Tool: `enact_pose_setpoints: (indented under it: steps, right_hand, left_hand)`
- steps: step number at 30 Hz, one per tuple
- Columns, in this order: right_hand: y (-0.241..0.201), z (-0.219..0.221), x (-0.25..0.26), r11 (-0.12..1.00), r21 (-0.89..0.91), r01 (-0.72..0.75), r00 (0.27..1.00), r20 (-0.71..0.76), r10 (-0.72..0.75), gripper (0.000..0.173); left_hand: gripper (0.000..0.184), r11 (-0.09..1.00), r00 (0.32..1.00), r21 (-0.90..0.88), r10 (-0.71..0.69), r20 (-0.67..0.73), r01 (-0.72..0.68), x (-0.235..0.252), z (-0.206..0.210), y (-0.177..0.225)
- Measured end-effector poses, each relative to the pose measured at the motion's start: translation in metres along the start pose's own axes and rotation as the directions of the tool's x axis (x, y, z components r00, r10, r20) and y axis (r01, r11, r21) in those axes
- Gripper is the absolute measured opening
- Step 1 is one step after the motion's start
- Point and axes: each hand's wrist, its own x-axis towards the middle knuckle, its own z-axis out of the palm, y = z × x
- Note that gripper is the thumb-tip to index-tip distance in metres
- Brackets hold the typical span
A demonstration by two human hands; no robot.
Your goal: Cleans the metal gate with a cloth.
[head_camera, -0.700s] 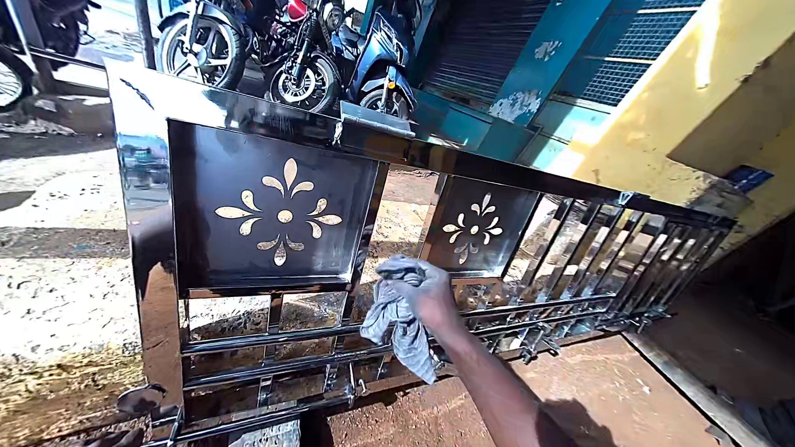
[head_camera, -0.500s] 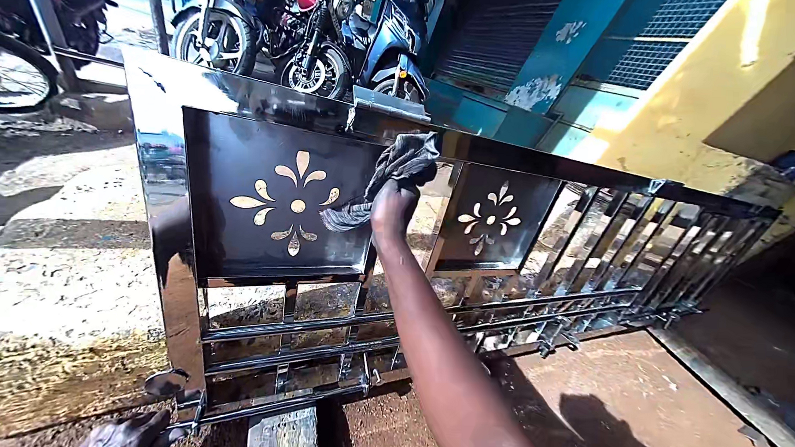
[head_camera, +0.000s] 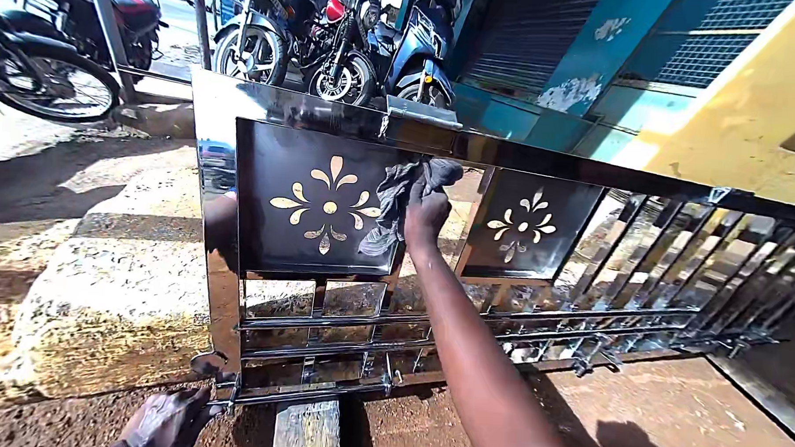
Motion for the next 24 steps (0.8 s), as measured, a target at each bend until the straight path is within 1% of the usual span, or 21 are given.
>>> enact_pose_setpoints:
  steps: [1, 2, 3, 4, 5, 6, 7, 8, 9, 10, 11, 12, 13, 14, 15, 17, 19, 21, 22, 23, 24]
  right_hand:
    - [0.004, 0.004, -0.001, 0.998, -0.005, 0.066, 0.997, -0.046, -0.066, 0.037]
    - [0.02, 0.01, -0.011, 0.988, -0.014, 0.157, 0.985, -0.07, -0.157, 0.035]
    - [0.039, 0.011, -0.029, 0.975, -0.014, 0.222, 0.974, -0.034, -0.223, 0.035]
    - [0.058, 0.008, -0.052, 0.97, -0.033, 0.239, 0.97, 0.06, -0.237, 0.035]
    - [0.072, 0.0, -0.073, 0.974, -0.095, 0.204, 0.963, 0.2, -0.182, 0.037]
    - [0.08, -0.012, -0.087, 0.973, -0.189, 0.131, 0.932, 0.359, -0.056, 0.04]
    - [0.077, -0.027, -0.092, 0.948, -0.307, 0.086, 0.862, 0.5, 0.083, 0.042]
    - [0.072, -0.039, -0.09, 0.915, -0.387, 0.112, 0.803, 0.578, 0.146, 0.041]
    - [0.069, -0.049, -0.085, 0.9, -0.397, 0.183, 0.804, 0.586, 0.095, 0.033]
    - [0.07, -0.056, -0.083, 0.907, -0.335, 0.256, 0.856, 0.515, -0.052, 0.029]
    - [0.077, -0.056, -0.08, 0.9, -0.259, 0.35, 0.905, 0.343, -0.253, 0.031]
    - [0.081, -0.052, -0.078, 0.872, -0.229, 0.433, 0.901, 0.145, -0.41, 0.035]
    - [0.081, -0.045, -0.079, 0.846, -0.222, 0.485, 0.867, -0.002, -0.497, 0.035]
    - [0.081, -0.032, -0.087, 0.832, -0.223, 0.509, 0.847, -0.046, -0.53, 0.038]
    - [0.083, -0.013, -0.104, 0.821, -0.233, 0.521, 0.843, -0.007, -0.537, 0.047]
    - [0.076, 0.03, -0.153, 0.861, -0.236, 0.451, 0.892, 0.138, -0.43, 0.063]
    - [0.038, 0.069, -0.197, 0.861, -0.202, 0.466, 0.882, 0.178, -0.436, 0.081]
    - [-0.02, 0.095, -0.235, 0.851, -0.054, 0.523, 0.84, 0.202, -0.503, 0.093]
    - [-0.041, 0.102, -0.246, 0.852, 0.015, 0.523, 0.821, 0.26, -0.509, 0.096]
    - [-0.051, 0.103, -0.245, 0.856, 0.057, 0.514, 0.801, 0.325, -0.503, 0.091]
    - [-0.046, 0.102, -0.235, 0.843, 0.064, 0.535, 0.786, 0.327, -0.524, 0.077]
  left_hand:
    - [0.053, 1.0, 1.0, 0.018, -0.011, 0.017, 0.01, 0.002, -0.001, 0.0]
    - [0.052, 0.999, 0.999, 0.028, -0.021, 0.036, 0.02, 0.001, -0.003, 0.002]
    - [0.052, 0.999, 0.997, 0.028, -0.034, 0.074, 0.032, 0.0, -0.007, 0.004]
    - [0.052, 0.999, 0.993, 0.024, -0.045, 0.112, 0.042, -0.001, -0.012, 0.005]
    - [0.052, 0.999, 0.988, 0.019, -0.053, 0.148, 0.051, 0.0, -0.016, 0.006]
    - [0.054, 0.998, 0.982, 0.013, -0.06, 0.178, 0.058, 0.001, -0.02, 0.008]
    - [0.056, 0.998, 0.975, 0.008, -0.065, 0.213, 0.065, 0.002, -0.024, 0.01]
    - [0.058, 0.998, 0.968, 0.001, -0.066, 0.24, 0.068, 0.003, -0.028, 0.011]
    - [0.06, 0.998, 0.966, -0.004, -0.066, 0.248, 0.069, 0.004, -0.03, 0.01]
    - [0.061, 0.998, 0.97, -0.007, -0.06, 0.238, 0.064, 0.004, -0.03, 0.009]
    - [0.061, 0.999, 0.972, -0.007, -0.051, 0.231, 0.054, 0.004, -0.029, 0.007]
    - [0.061, 0.999, 0.974, -0.005, -0.04, 0.223, 0.042, 0.004, -0.028, 0.006]
    - [0.061, 1.0, 0.977, -0.004, -0.029, 0.209, 0.031, 0.004, -0.026, 0.006]
    - [0.061, 1.0, 0.977, -0.006, -0.024, 0.211, 0.026, 0.005, -0.025, 0.006]
    - [0.062, 1.0, 0.976, -0.011, -0.022, 0.216, 0.025, 0.005, -0.025, 0.006]
    - [0.061, 1.0, 0.982, -0.017, -0.015, 0.191, 0.018, 0.005, -0.023, 0.005]
    - [0.06, 1.0, 0.992, -0.029, -0.002, 0.129, 0.006, 0.005, -0.018, 0.002]
    - [0.061, 0.999, 0.997, -0.033, 0.016, 0.078, -0.014, 0.002, -0.013, -0.001]
    - [0.061, 0.999, 0.997, -0.034, 0.024, 0.076, -0.021, 0.001, -0.011, -0.001]
    - [0.061, 0.999, 0.997, -0.036, 0.027, 0.072, -0.025, 0.002, -0.012, -0.001]
    - [0.06, 0.999, 0.998, -0.036, 0.033, 0.054, -0.031, 0.003, -0.013, -0.002]
